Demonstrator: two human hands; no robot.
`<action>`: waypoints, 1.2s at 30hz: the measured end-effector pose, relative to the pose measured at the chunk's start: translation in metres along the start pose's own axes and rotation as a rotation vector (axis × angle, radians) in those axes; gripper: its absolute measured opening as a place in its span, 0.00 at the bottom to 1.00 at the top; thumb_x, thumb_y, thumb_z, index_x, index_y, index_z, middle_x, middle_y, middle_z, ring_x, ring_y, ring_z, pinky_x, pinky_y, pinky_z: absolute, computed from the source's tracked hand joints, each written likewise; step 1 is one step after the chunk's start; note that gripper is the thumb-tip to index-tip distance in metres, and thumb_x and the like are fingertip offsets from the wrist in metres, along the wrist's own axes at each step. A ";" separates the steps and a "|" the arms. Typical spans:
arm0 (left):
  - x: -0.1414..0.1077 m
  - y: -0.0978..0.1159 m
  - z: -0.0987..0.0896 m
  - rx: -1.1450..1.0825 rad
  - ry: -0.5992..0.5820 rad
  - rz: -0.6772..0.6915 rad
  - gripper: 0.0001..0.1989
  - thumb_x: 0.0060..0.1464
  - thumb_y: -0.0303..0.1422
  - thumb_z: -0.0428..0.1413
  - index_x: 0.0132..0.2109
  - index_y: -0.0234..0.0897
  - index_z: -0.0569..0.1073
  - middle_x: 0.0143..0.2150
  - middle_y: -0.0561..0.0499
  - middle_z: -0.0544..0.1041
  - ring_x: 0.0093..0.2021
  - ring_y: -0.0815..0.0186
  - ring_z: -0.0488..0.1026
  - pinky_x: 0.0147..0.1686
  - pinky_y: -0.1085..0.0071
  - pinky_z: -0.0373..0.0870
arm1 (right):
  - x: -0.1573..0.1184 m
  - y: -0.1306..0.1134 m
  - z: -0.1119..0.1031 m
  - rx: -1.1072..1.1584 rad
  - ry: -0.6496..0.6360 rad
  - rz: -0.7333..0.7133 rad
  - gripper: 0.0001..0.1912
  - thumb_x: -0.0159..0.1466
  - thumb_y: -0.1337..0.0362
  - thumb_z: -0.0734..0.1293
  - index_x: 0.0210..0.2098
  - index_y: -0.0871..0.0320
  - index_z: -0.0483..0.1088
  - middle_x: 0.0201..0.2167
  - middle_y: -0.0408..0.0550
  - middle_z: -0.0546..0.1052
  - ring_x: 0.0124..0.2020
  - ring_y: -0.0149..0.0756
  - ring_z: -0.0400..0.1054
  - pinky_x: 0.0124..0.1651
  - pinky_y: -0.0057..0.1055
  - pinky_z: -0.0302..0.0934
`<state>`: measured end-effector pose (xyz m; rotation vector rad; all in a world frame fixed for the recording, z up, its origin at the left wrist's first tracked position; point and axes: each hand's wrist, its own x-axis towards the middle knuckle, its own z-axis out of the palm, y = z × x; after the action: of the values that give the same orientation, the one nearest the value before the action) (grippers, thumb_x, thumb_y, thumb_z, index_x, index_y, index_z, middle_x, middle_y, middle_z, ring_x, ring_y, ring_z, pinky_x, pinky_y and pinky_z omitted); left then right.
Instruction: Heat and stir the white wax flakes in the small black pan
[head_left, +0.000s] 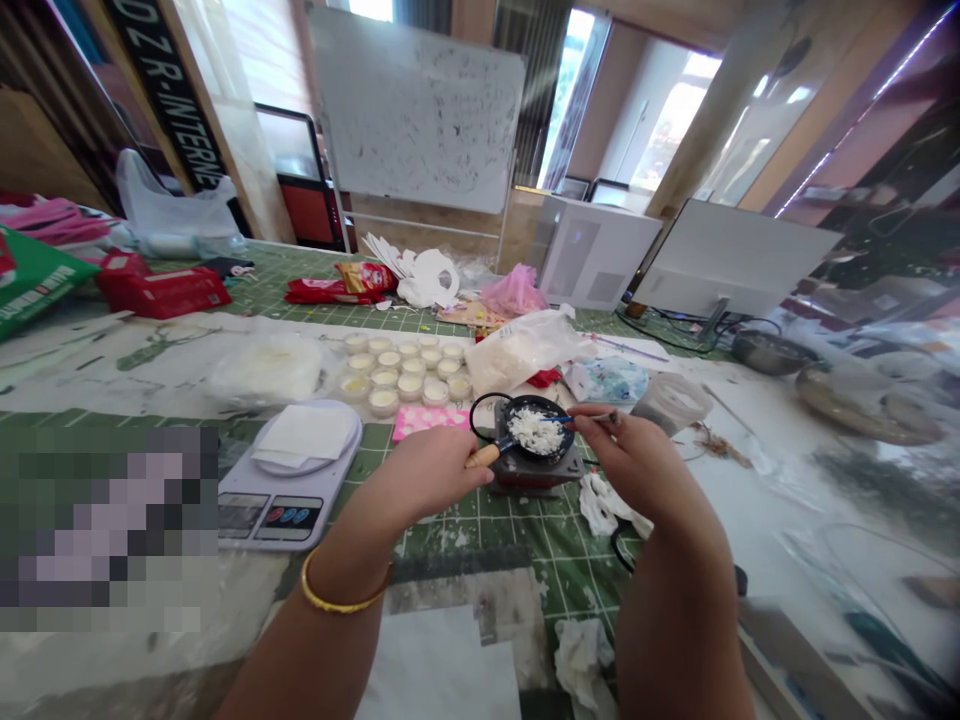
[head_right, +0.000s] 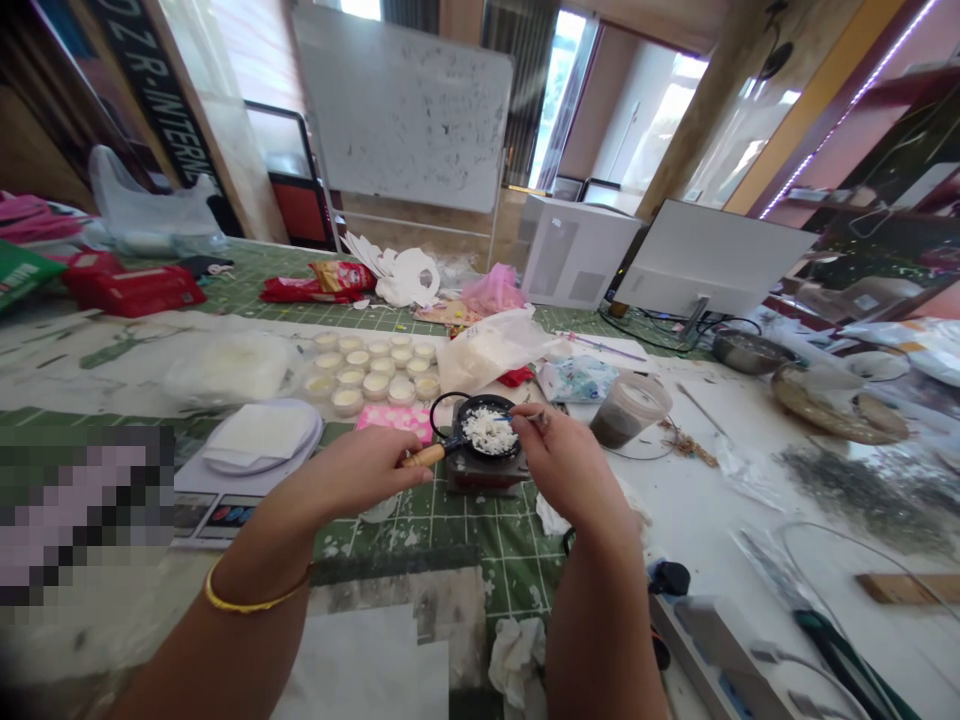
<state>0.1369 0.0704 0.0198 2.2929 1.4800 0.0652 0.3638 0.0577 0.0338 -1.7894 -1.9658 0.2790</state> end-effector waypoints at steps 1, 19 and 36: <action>0.000 0.000 0.000 0.000 0.000 -0.002 0.20 0.50 0.48 0.44 0.30 0.36 0.69 0.31 0.47 0.74 0.26 0.66 0.66 0.23 0.72 0.52 | 0.000 -0.001 0.000 -0.007 -0.022 -0.001 0.16 0.62 0.56 0.55 0.40 0.55 0.71 0.34 0.46 0.76 0.36 0.36 0.69 0.38 0.29 0.57; -0.001 0.001 -0.001 -0.002 0.013 -0.001 0.20 0.50 0.47 0.43 0.30 0.36 0.70 0.29 0.48 0.73 0.26 0.67 0.66 0.22 0.72 0.51 | 0.000 -0.004 0.002 0.018 -0.051 -0.030 0.17 0.62 0.55 0.55 0.39 0.55 0.71 0.32 0.46 0.76 0.34 0.35 0.68 0.36 0.28 0.56; -0.002 0.000 -0.001 -0.003 0.018 0.010 0.22 0.52 0.48 0.42 0.29 0.36 0.69 0.29 0.48 0.74 0.25 0.67 0.66 0.22 0.72 0.51 | 0.004 -0.008 0.010 0.023 0.020 0.014 0.16 0.62 0.56 0.55 0.42 0.53 0.70 0.35 0.45 0.76 0.38 0.36 0.68 0.39 0.29 0.56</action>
<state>0.1359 0.0686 0.0217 2.3032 1.4763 0.0911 0.3516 0.0622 0.0299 -1.7849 -1.9293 0.2857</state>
